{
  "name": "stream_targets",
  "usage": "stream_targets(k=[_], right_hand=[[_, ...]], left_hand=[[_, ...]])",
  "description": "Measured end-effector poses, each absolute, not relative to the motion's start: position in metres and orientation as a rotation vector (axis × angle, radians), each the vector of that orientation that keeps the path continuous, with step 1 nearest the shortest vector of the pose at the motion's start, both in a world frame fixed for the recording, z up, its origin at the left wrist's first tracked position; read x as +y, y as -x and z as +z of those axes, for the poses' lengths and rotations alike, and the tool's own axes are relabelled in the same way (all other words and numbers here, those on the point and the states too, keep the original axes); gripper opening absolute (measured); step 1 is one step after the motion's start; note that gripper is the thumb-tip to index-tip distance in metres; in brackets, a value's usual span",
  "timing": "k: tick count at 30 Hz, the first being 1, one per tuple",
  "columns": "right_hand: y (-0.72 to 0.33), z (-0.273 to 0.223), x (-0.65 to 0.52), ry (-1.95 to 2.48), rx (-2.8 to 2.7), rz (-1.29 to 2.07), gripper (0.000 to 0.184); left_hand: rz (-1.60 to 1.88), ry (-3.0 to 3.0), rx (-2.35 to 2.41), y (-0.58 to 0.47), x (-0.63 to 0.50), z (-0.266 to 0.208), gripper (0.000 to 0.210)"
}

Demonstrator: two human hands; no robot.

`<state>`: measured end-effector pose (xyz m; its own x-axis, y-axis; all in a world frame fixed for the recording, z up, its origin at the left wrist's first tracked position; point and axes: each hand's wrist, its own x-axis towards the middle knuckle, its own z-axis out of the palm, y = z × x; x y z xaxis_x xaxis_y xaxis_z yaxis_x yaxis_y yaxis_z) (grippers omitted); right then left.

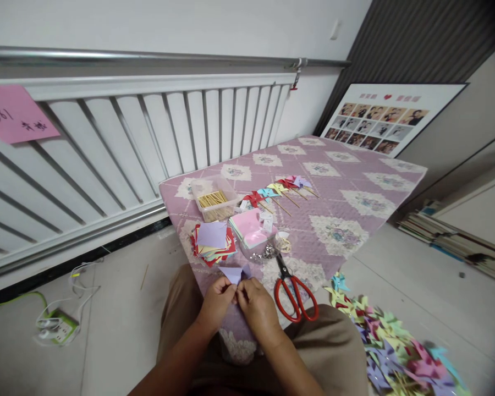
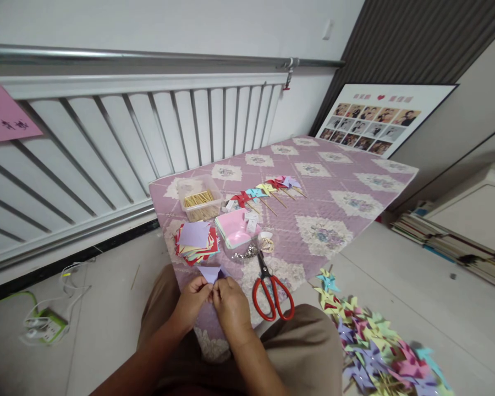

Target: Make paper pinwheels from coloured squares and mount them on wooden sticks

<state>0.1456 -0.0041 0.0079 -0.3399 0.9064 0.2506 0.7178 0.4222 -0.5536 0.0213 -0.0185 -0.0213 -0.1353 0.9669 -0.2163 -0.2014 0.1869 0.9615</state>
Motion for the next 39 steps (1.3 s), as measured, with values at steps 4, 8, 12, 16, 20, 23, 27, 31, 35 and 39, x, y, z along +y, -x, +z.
stream_targets(k=[4,8,12,16,20,23,27,31,35,39], right_hand=[[-0.146,0.012,-0.004,1.336,-2.104,0.68,0.017],[-0.147,0.017,-0.006,1.241,-1.996,0.87,0.017],[-0.153,0.025,-0.007,1.197,-1.889,1.034,0.014],[-0.173,0.03,0.001,1.234,-1.803,1.095,0.013],[-0.193,0.017,0.012,1.36,-1.823,0.862,0.016],[-0.2,0.007,0.016,1.402,-1.837,0.645,0.012],[-0.197,0.018,0.012,1.309,-1.908,0.514,0.044],[-0.187,0.039,0.005,1.132,-2.079,0.356,0.041],[-0.172,0.036,0.003,1.019,-2.251,0.246,0.035],[-0.165,0.027,0.006,1.061,-2.191,0.197,0.052]], left_hand=[[1.235,-0.86,1.3,-0.022,-0.019,-0.022,0.015],[1.242,-0.868,1.329,-0.021,-0.019,-0.023,0.015],[1.258,-0.874,1.352,-0.02,-0.019,-0.022,0.015],[1.25,-0.814,1.308,-0.02,-0.019,-0.018,0.017],[1.263,-0.77,1.291,-0.021,-0.019,-0.016,0.019],[1.265,-0.764,1.264,-0.02,-0.02,-0.016,0.02],[1.238,-0.827,1.284,-0.019,-0.021,-0.018,0.02],[1.238,-0.83,1.267,-0.019,-0.02,-0.022,0.02],[1.256,-0.827,1.204,-0.02,-0.02,-0.023,0.019],[1.258,-0.833,1.212,-0.019,-0.02,-0.021,0.019]])
